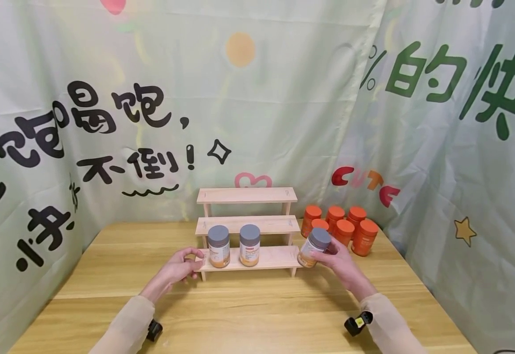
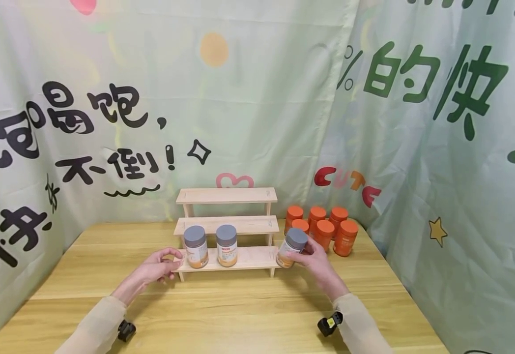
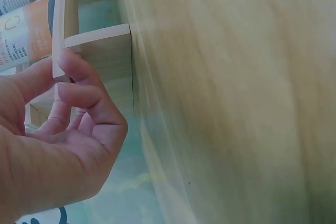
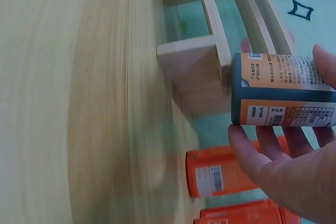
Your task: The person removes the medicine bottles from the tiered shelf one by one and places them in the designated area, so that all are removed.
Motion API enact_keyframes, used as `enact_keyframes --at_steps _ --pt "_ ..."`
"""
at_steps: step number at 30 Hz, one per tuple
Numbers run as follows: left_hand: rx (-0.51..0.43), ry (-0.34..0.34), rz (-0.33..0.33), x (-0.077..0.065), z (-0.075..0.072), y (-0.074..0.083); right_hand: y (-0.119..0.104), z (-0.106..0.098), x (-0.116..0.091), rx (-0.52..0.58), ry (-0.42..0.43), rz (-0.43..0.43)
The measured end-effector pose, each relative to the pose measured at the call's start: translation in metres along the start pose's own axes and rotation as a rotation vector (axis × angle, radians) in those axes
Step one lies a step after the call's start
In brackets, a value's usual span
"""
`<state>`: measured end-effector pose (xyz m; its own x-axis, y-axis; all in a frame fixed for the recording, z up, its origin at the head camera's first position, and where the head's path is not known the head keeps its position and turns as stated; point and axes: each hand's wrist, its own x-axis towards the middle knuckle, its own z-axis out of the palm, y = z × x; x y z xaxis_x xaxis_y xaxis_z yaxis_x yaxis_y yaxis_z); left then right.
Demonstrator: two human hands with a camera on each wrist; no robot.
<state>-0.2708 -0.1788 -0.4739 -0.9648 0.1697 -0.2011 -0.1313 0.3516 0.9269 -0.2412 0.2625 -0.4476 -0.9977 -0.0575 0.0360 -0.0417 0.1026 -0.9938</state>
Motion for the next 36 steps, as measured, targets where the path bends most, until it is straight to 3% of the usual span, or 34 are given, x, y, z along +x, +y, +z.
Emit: enact_keyframes --at_steps 4,12,18,36 --pt "-0.005 -0.004 0.002 0.000 0.000 -0.002 0.002 -0.008 -0.001 0.037 -0.016 0.024" --pt "-0.012 -0.005 0.001 0.000 0.000 -0.002 0.011 -0.025 -0.002 -0.166 -0.010 0.032" --pt "-0.006 -0.005 0.004 -0.002 0.000 -0.002 0.018 -0.033 0.001 -0.234 -0.020 0.061" --pt "-0.001 0.005 -0.008 0.000 0.001 0.000 0.024 -0.036 0.008 -0.235 -0.014 0.130"
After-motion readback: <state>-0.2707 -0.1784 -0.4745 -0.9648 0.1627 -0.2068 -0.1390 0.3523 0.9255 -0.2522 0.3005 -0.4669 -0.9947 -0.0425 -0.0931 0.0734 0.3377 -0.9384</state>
